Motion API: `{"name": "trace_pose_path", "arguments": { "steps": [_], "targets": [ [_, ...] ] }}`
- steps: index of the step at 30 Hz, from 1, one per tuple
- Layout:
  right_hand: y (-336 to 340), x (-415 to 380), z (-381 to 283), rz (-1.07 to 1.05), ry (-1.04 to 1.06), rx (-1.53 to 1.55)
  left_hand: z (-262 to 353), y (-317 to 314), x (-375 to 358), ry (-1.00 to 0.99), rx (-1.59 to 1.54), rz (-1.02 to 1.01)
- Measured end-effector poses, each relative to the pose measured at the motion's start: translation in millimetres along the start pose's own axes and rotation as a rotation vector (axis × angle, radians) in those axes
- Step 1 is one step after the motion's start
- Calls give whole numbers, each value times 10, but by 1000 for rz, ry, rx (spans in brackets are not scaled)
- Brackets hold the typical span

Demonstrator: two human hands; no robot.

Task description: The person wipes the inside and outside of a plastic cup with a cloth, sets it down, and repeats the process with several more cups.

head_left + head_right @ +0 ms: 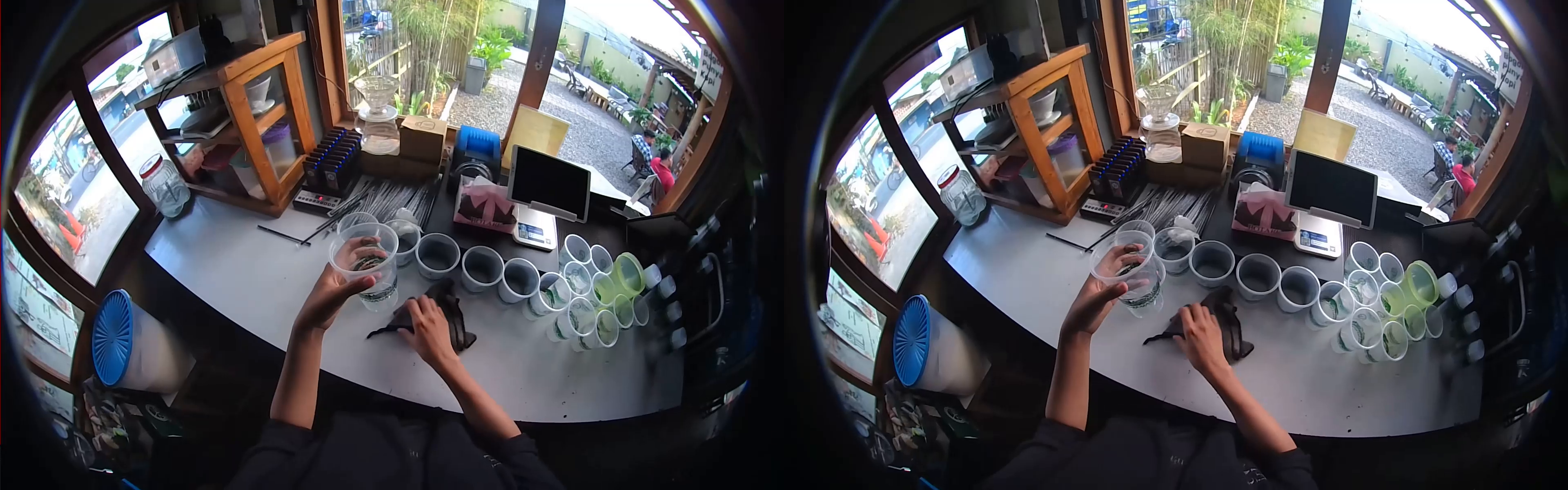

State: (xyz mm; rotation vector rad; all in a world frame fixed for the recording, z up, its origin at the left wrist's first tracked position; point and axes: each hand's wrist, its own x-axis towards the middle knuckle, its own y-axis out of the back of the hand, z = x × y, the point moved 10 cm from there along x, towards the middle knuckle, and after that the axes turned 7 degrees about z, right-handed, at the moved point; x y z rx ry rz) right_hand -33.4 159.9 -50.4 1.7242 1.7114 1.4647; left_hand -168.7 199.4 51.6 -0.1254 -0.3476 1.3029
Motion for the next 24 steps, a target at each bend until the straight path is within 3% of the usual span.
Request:
{"name": "trace_pose_path", "arguments": {
  "steps": [3, 6, 8, 10, 12, 16, 19, 20, 22, 23, 24],
  "targets": [
    [-144, -70, 346, -9, -211, -61, -89, 72, -53, 72, 37, -31],
    [113, -20, 315, 157, -53, 31, -229, 106, -89, 90, 32, -32],
    [443, 18, 339, 252, -69, 246, -331, 166, -105, 13, 39, -12],
    [490, -65, 641, 199, -465, 793, -436, 272, -78, -108, 54, 6],
    [979, 24, 482, 430, -370, 1092, -434, 153, -118, -76, 57, -66],
    [1440, -187, 457, 656, -507, 1190, -465, -127, -187, -67, 70, -195],
    [1567, -325, 36, 738, -206, 1130, -551, -266, -223, -43, 40, -278],
    [1559, -203, -285, 576, -75, 1134, -569, -263, -227, -45, -21, -238],
    [1412, 75, -932, 220, 319, 512, -608, -298, -225, -44, -143, -157],
    [1374, 45, -1042, 363, 388, 267, -381, -449, -322, -151, 68, -203],
    [1322, -49, -938, 509, 378, 216, -415, -483, -337, -195, 170, -302]
  ]
}}
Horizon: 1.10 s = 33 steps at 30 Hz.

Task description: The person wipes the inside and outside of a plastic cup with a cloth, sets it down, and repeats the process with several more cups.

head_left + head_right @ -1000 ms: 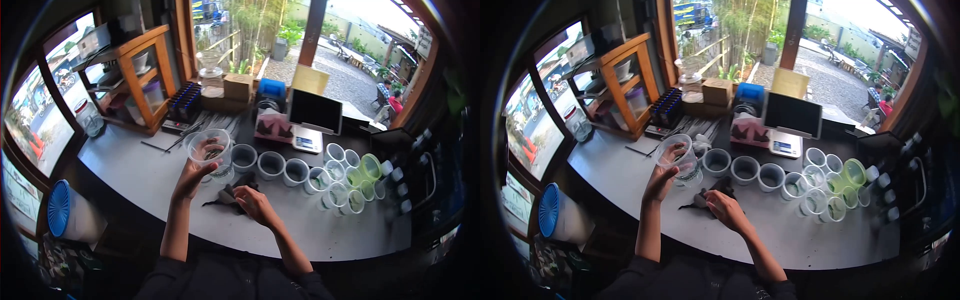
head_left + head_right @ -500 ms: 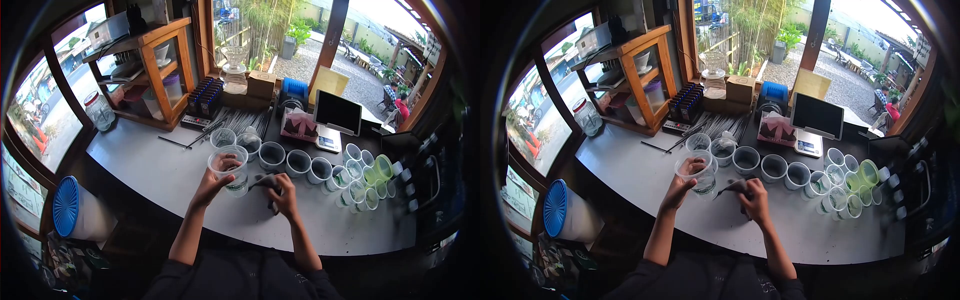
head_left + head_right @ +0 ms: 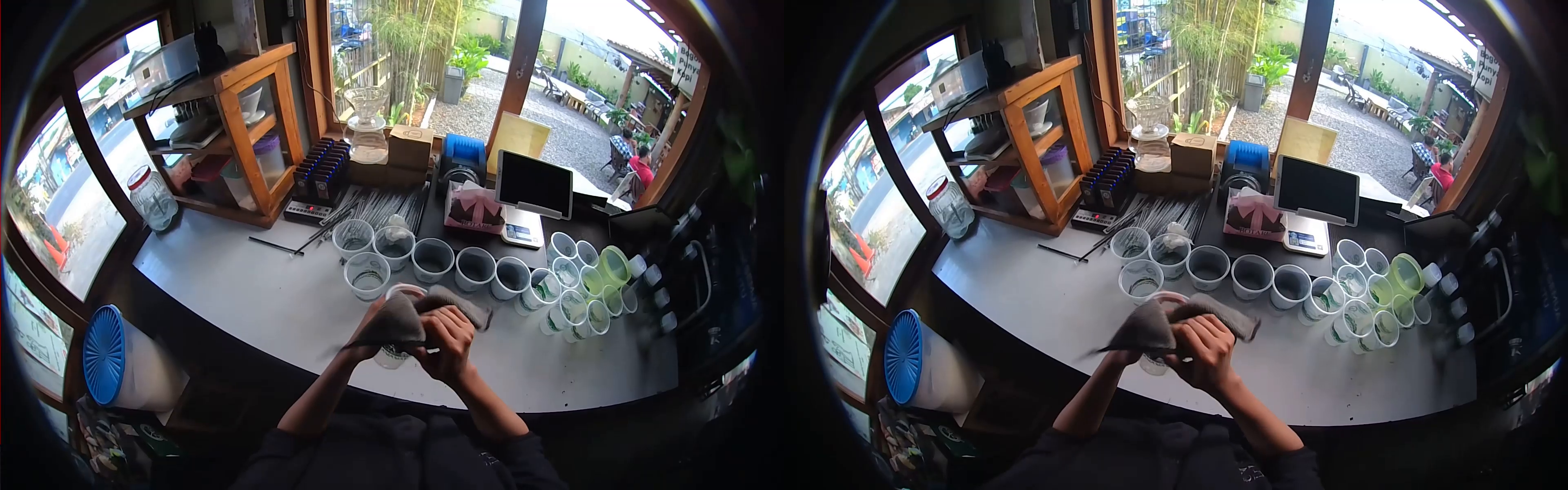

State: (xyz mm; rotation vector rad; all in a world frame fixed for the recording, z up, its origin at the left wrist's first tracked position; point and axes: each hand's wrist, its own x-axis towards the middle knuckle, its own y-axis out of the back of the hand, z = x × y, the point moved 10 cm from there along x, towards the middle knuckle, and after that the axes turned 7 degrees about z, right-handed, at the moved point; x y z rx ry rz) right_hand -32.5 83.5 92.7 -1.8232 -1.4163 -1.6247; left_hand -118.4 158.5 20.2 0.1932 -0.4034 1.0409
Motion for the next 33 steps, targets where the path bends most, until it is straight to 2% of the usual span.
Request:
{"name": "trace_pose_path", "arguments": {
  "steps": [2, 3, 6, 7, 10, 11, 14, 15, 18, 19, 22, 25, 26, 27, 28, 30, 31, 32, 33],
  "targets": [
    [45, -42, 97, 71, -35, -8, -256, -83, -167, 166, -42, -24],
    [7, -16, 161, 27, -81, 41, -703, -24, -302, 239, -186, 75],
    [-10, 13, 180, 1, -141, 163, -821, -80, -358, 374, -403, 52],
    [-1, 32, 167, -40, -151, 192, -764, -58, -346, 364, -453, 70],
    [-87, 33, 251, -237, -282, 398, -876, -102, -531, 578, -520, -20],
    [-164, -72, 335, -377, -380, 472, -903, -97, -563, 633, -437, -17],
    [-168, -170, 417, -440, -457, 498, -786, -177, -568, 610, -476, -20],
    [-106, -130, 409, -358, -456, 454, -784, -230, -559, 597, -539, -48],
    [35, -183, 427, -55, -447, 166, -489, -151, -270, 402, -169, 174],
    [38, -275, 494, -13, -460, 86, -647, -184, -263, 407, -137, 91],
    [55, -202, 425, -61, -481, 70, -529, -164, -239, 406, 13, 164],
    [99, -132, 365, -93, -432, 209, -50, -69, -167, 319, 378, 145],
    [97, -180, 432, -132, -502, 280, 58, -49, -166, 295, 490, 152],
    [100, -231, 495, -174, -570, 351, -19, -37, -196, 315, 466, 113],
    [71, -273, 540, -217, -633, 422, -145, -63, -208, 324, 156, 135],
    [198, -290, 546, 10, -632, 525, -137, -144, -166, 321, -463, 174],
    [255, -287, 532, 140, -647, 582, -145, -251, -245, 481, -758, 113],
    [333, -320, 536, 271, -660, 636, -225, -326, -332, 503, -785, 29],
    [316, -415, 534, 261, -621, 583, -376, -412, -467, 525, -810, -56]
  ]
}}
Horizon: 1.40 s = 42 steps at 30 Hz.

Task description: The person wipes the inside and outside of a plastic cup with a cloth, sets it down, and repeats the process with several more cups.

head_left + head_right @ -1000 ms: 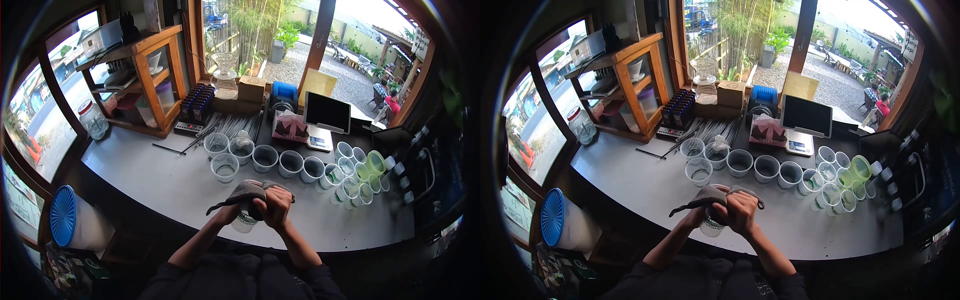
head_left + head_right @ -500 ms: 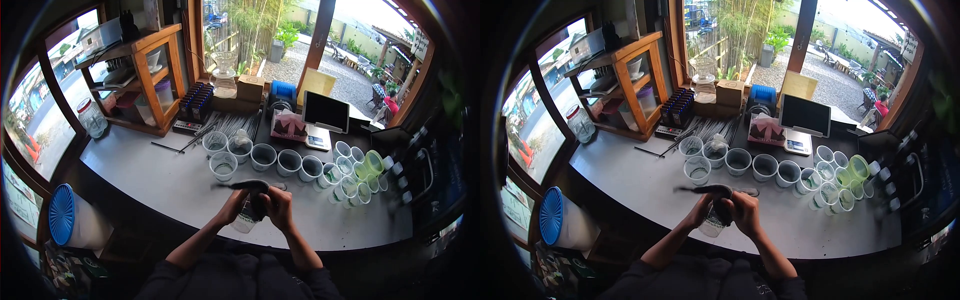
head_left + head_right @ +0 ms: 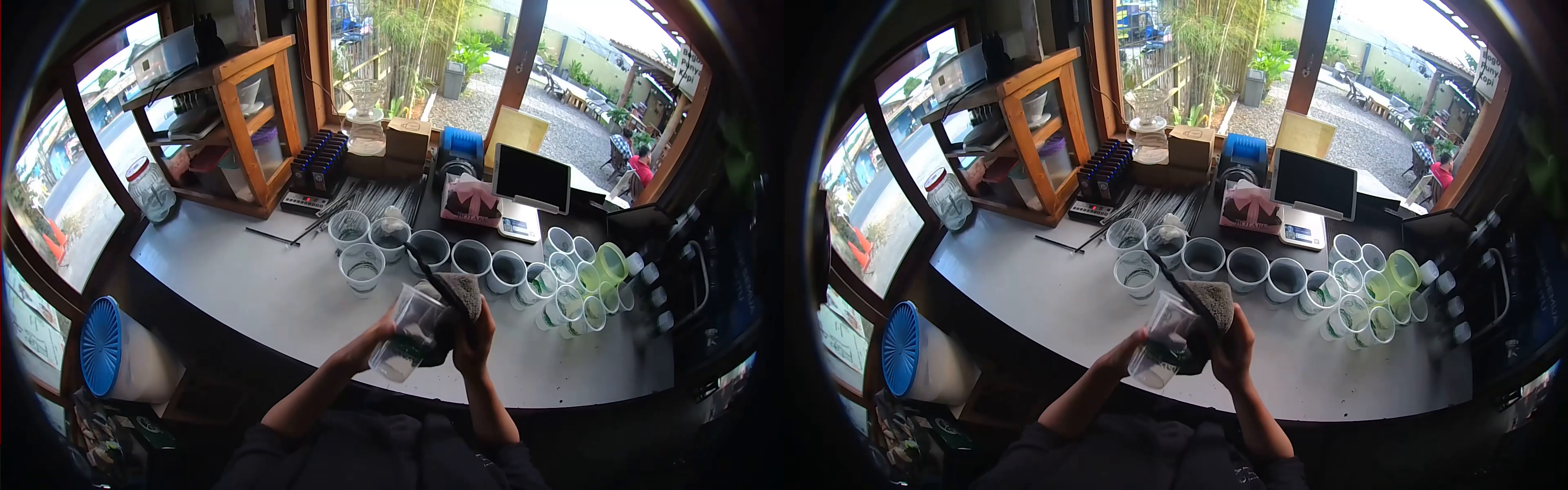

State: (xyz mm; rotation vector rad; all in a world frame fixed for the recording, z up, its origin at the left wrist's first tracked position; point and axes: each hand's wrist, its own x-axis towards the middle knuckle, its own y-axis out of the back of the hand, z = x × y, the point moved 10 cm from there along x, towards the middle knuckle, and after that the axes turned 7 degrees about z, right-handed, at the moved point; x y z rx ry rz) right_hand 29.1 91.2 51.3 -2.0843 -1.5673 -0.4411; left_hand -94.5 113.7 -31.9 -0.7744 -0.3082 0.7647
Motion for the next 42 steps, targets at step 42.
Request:
{"name": "trace_pose_path", "arguments": {
  "steps": [42],
  "targets": [
    [-42, 107, 44, -81, -127, -398, 620, -631, -306, -376, 1822, 399]
  ]
}}
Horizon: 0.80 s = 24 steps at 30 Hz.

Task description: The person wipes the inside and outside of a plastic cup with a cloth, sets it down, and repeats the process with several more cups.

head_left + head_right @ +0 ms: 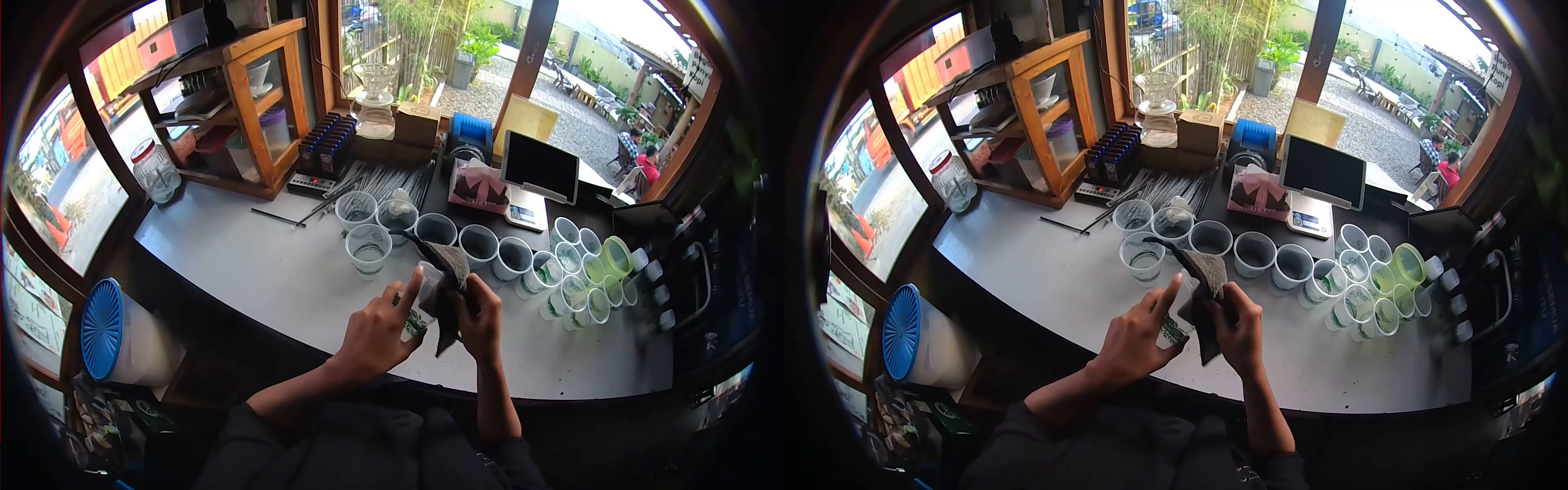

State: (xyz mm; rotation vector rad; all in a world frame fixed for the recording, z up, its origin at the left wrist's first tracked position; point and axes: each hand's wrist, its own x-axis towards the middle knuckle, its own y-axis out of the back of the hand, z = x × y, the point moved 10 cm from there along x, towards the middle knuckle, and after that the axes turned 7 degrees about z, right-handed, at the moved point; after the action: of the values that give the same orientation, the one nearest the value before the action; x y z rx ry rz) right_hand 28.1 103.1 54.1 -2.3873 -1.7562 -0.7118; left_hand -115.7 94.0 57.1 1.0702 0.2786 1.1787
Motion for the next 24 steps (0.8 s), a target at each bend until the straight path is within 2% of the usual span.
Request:
{"name": "trace_pose_path", "arguments": {
  "steps": [2, 5, 6, 9, 10, 11, 13, 14, 17, 20, 22, 24],
  "targets": [
    [-22, 9, 58, 1, -54, -10, 93, -59, -65, -119, 40, 32],
    [22, -39, -108, 152, -12, -44, 146, -32, -63, -179, -24, 102],
    [22, -62, -152, 167, 22, -40, 110, -26, -50, -127, -50, 50],
    [73, -152, -216, 188, 181, -98, 19, 75, 22, -127, -432, -12],
    [134, -209, -356, 271, 330, -79, -156, -22, 25, -20, -726, -62],
    [120, -195, -242, 208, 224, 62, -392, -213, 56, 204, -1051, -198],
    [54, -226, -36, 74, 11, 342, -460, -461, -66, 585, -1729, -375],
    [42, -254, -49, 67, 7, 358, -370, -450, -89, 563, -1614, -482],
    [69, -245, 2, -55, 23, 175, -392, -551, -142, 517, -1352, -617],
    [137, -241, 56, 109, -8, 47, -390, -527, -61, 360, -1035, -377],
    [168, -215, 92, 160, -25, 42, -360, -464, -18, 266, -837, -232],
    [167, -160, 24, 163, -3, 6, -242, -309, 13, 238, -739, -172]
  ]
}}
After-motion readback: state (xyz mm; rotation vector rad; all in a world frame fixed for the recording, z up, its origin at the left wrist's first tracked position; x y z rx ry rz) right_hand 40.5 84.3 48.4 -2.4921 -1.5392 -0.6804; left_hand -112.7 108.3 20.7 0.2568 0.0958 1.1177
